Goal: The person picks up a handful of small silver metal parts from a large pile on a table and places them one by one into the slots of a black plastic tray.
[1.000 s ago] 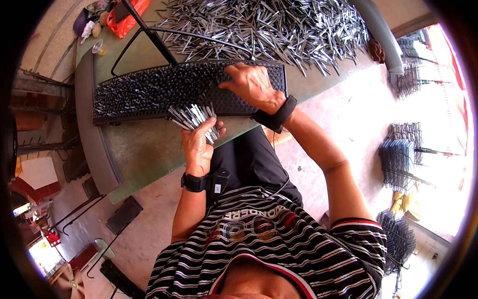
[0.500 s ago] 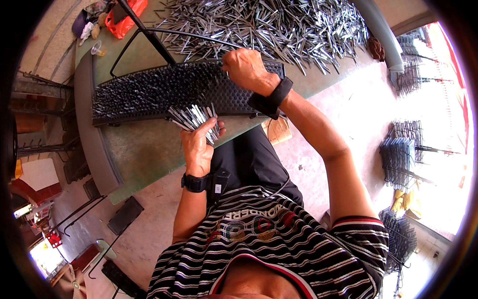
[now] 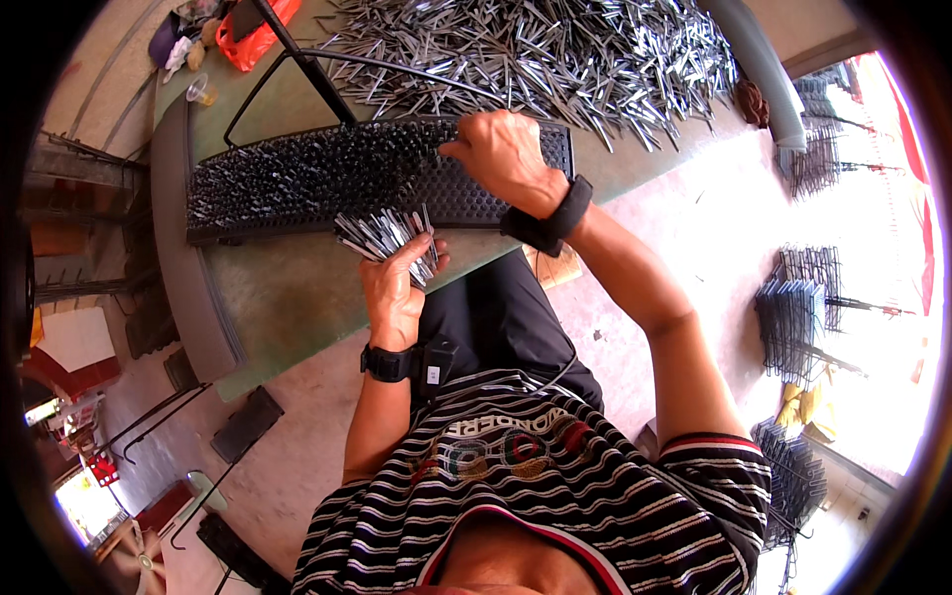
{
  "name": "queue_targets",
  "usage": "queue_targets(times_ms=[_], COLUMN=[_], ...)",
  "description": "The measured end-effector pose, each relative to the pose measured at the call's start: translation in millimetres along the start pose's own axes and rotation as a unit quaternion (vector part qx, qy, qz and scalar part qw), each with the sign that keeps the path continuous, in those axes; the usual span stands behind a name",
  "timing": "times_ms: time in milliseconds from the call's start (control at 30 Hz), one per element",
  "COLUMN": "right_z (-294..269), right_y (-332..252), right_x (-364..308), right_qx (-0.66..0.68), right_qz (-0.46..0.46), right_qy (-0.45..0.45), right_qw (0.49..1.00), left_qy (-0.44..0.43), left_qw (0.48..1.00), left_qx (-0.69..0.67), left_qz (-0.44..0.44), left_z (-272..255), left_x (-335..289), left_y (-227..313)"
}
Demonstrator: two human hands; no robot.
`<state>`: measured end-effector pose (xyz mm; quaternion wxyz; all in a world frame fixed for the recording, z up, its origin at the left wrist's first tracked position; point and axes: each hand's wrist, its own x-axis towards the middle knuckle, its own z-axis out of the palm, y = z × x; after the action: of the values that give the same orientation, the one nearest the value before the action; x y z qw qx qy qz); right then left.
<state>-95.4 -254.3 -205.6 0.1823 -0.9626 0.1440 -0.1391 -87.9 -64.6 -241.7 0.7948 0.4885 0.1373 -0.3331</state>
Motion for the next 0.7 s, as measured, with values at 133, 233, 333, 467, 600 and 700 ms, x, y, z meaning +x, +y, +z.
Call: queue_targets(times_ms=[133,233,333,467,600,700], right_z=[5.7,9.8,15.0,20.0,37.5,41.6], right_y=[-12.9,-18.5,-16.4,-20.5,-10.8,-7.9], right_x=[-25.4,-30.3,-24.6,-14.8,-11.2,-10.2], right_qx=[0.362,0.398,0.429,0.370,0.321,0.268], right_qz=[0.057,0.129,0.132,0.071,0.036,0.005], right_qy=[-0.199,-0.122,0.004,0.082,0.081,0.065], right_qw=[0.909,0.900,0.894,0.923,0.943,0.961], left_qy=[-0.004,-0.012,-0.003,0.005,0.006,0.004], left_qw=[0.999,0.999,1.000,1.000,1.000,1.000], left_qx=[-0.024,-0.007,-0.015,-0.017,-0.015,-0.021], left_qz=[-0.026,-0.037,-0.015,-0.001,0.007,0.010], left_z=[6.0,9.9,2.0,-2.3,-4.4,-6.4], left_x=[1.2,1.7,5.3,3.9,5.8,6.7], left_y=[-1.5,-4.4,-9.4,-6.7,-5.9,-5.2])
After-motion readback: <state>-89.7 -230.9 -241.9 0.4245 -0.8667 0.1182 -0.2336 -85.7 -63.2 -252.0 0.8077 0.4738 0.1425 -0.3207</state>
